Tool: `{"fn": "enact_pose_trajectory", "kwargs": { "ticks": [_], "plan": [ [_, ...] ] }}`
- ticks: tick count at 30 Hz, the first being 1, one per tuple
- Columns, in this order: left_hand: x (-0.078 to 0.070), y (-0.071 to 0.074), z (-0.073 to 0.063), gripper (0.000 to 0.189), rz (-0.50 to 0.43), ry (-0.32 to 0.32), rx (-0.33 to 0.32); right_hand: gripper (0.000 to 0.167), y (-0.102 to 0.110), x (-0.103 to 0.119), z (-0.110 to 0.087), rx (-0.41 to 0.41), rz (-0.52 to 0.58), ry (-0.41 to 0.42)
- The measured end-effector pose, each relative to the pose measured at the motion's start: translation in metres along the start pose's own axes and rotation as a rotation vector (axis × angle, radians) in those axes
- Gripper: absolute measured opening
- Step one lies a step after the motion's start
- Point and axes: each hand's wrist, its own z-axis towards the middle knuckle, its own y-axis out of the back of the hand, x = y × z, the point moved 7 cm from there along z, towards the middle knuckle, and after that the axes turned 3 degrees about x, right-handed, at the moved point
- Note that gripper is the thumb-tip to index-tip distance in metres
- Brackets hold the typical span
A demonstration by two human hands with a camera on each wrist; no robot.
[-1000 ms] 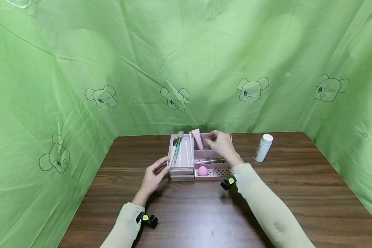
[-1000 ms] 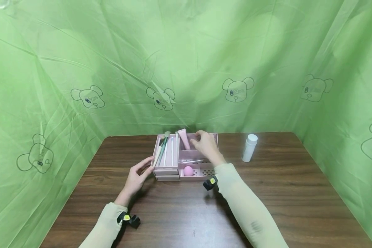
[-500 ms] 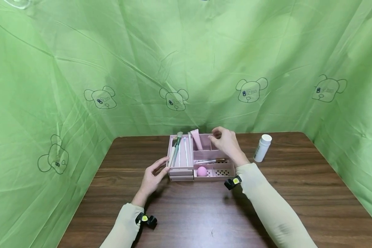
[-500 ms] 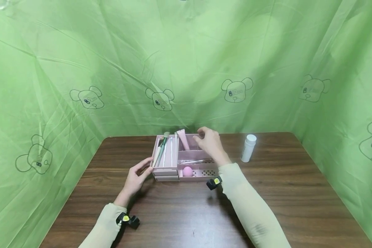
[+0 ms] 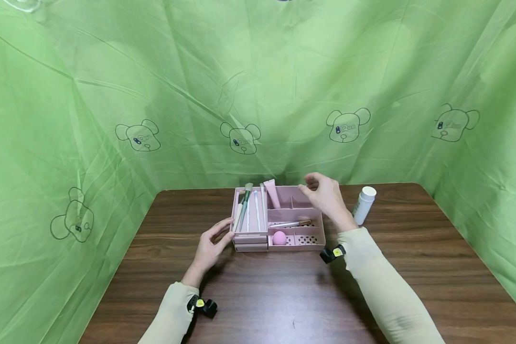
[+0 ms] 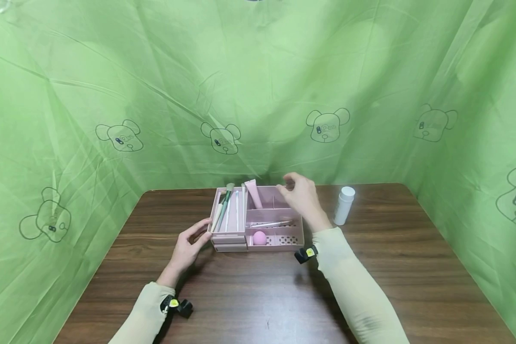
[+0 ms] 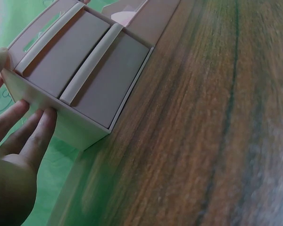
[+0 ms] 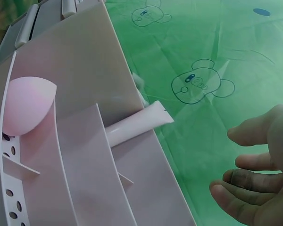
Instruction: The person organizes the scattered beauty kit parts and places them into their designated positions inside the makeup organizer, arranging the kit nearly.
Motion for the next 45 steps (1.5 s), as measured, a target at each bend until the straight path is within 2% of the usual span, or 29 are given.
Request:
{"fn": "enact_pose_trajectory", "kwargs": {
  "ticks": [11,24,32,45],
  "plan": [
    [0.0,-0.001,0.001,0.038,-0.014,0.031,0.0,0.037,0.019,-0.007,-0.002,-0.024,-0.01,0.005],
    [-0.002,0.0,0.0,0.038,0.003,0.024,-0.003,0.039,0.05,-0.02,-0.005,-0.125,-0.04,0.041],
    [-0.002,-0.001,0.0,0.038,0.012,0.012,0.002,0.038,0.065,-0.027,-0.01,-0.149,-0.044,0.008],
    [-0.002,0.0,-0.001,0.038,0.02,0.023,0.002,0.039,0.086,-0.038,-0.016,-0.19,-0.04,0.002]
  ]
}}
